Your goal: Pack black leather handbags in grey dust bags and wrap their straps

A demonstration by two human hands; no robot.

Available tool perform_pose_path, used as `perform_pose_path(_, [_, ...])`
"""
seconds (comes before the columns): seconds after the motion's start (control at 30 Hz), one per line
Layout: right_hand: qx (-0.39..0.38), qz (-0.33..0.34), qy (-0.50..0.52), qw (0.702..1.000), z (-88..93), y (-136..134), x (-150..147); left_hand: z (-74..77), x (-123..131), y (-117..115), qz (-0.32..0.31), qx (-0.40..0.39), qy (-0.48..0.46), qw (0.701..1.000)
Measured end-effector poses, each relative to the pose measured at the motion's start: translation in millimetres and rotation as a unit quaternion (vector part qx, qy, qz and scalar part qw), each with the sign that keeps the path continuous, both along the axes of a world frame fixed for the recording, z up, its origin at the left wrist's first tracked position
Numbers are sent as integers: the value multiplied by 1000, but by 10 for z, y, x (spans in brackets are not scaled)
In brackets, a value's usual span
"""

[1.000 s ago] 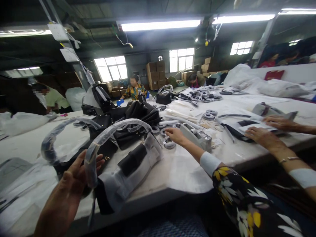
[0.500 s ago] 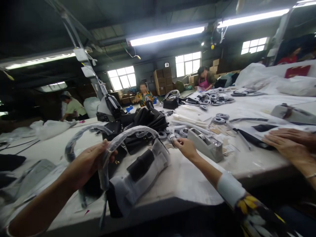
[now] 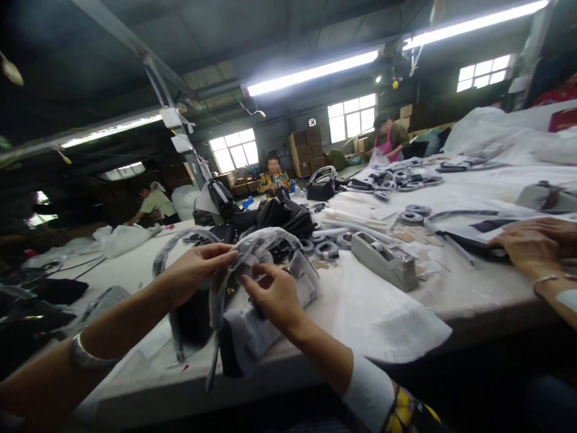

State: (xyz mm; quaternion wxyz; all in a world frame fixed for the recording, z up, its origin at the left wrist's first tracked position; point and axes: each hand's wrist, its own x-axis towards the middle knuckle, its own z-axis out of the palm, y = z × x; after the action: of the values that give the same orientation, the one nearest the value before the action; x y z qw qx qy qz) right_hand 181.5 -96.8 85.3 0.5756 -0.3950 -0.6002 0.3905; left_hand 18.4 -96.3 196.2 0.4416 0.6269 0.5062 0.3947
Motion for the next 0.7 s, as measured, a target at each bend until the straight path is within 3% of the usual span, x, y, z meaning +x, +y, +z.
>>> perform_pose_path(0.33, [50,-3,39,998,53,-7,-222,33,-6,20,5,33,32,999])
perform_pose_path(0.53, [99,-23,35,994,84,-20,-226,66,-65,12,-79,-46,132,987])
perform_pose_path(0.7, [202,-12,-22,979,101,-16,-82,-62,-72,-23,-30,-2,120,992])
